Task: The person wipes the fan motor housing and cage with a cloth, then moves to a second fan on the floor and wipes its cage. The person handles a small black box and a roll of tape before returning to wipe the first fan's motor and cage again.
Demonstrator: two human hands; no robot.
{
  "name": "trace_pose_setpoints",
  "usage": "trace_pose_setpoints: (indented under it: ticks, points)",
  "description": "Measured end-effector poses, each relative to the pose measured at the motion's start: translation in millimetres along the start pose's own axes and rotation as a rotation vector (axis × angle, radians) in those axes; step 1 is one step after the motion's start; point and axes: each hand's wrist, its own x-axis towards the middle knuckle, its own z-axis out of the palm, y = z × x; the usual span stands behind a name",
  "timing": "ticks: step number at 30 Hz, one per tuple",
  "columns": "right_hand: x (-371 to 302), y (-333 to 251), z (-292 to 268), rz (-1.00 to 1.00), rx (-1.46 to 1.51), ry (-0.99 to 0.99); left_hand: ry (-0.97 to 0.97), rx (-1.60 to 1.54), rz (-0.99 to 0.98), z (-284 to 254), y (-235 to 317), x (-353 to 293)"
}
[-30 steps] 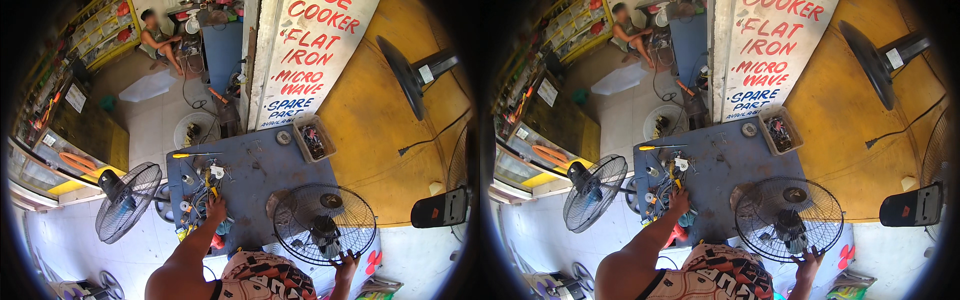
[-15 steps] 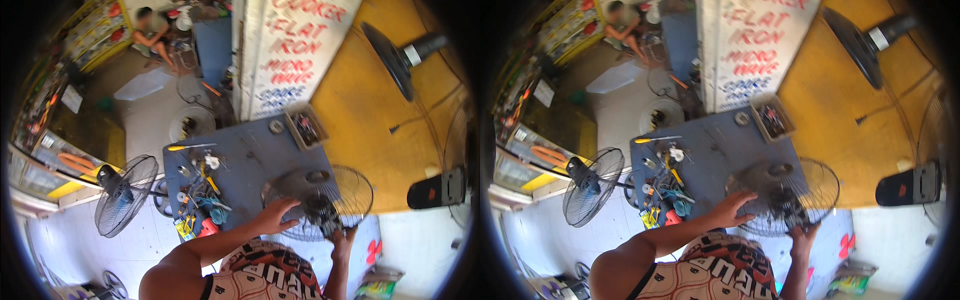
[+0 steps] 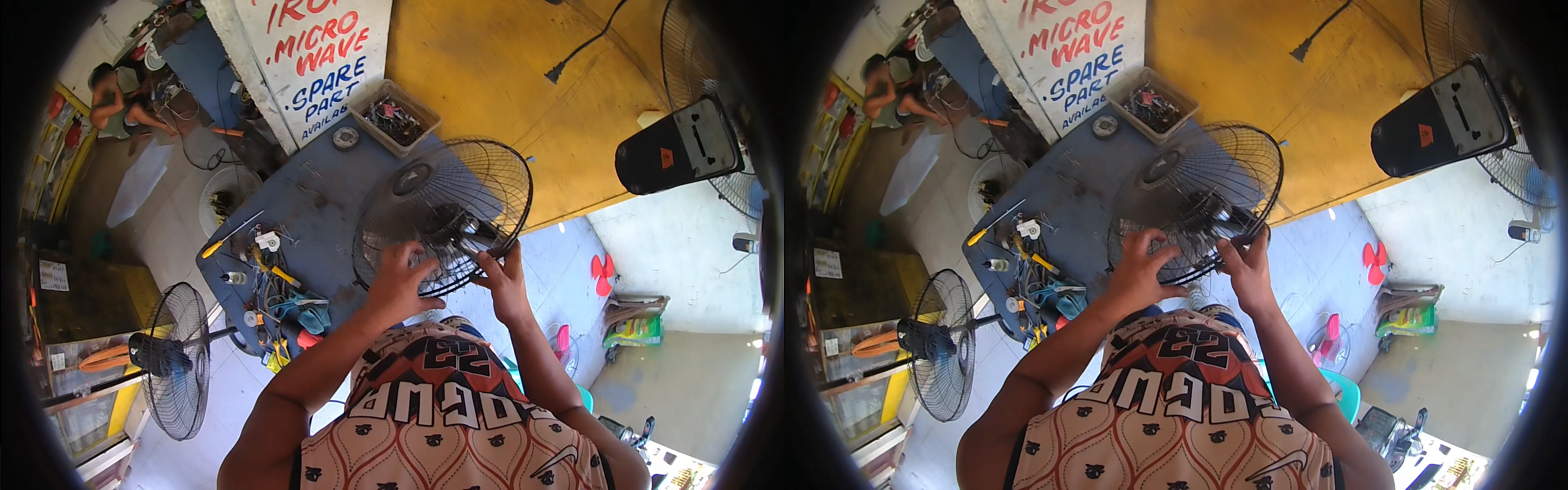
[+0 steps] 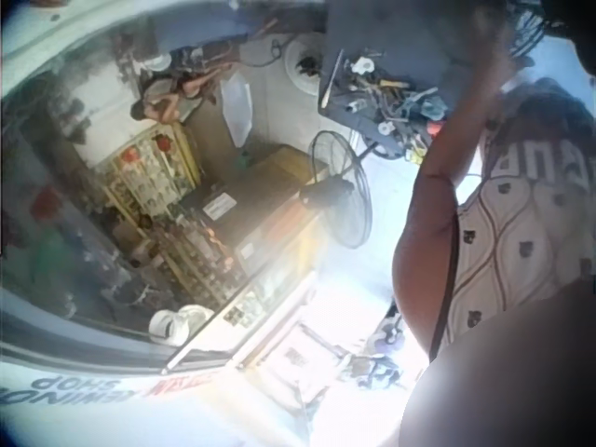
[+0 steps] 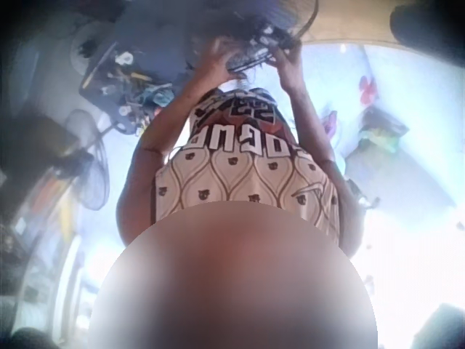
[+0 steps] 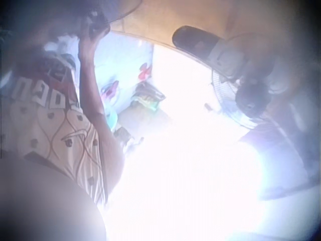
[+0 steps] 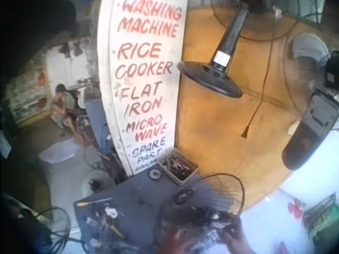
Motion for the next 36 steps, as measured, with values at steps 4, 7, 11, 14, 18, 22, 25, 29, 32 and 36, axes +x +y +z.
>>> trace_pose_setpoints:
  ticks: [4,7,11,14,18,22,25,29,32,36]
  points:
    - [-1,11,-6,-0.025,0.104,-0.031,-0.039,0.0,-0.077,7,0,-5]
    - [0,16,-13,-0.022,0.049,-0.027,0.032,-0.019,-0.108,6,0,-2]
    - [3,23,-18,-0.009,0.076,0.01,0.185,-0.062,-0.128,-12,-9,14]
    - [2,28,-20,-0.016,0.066,0.016,0.311,-0.104,-0.124,-33,-24,27]
    - [-6,34,-17,0.005,0.087,0.023,0.448,-0.026,-0.113,-56,-44,38]
    - [-10,34,-16,0.065,0.167,0.051,0.509,-0.054,-0.205,-72,-54,42]
    - [-8,32,-16,0.217,0.266,0.105,0.48,-0.111,-0.192,-72,-54,42]
    - [-3,31,-19,0.337,0.328,0.08,0.454,-0.067,-0.156,-65,-50,37]
    - [3,32,-24,0.406,0.275,0.005,0.46,-0.066,-0.154,-60,-48,32]
    - [12,38,-26,0.482,0.29,-0.09,0.468,-0.032,-0.106,-52,-43,31]
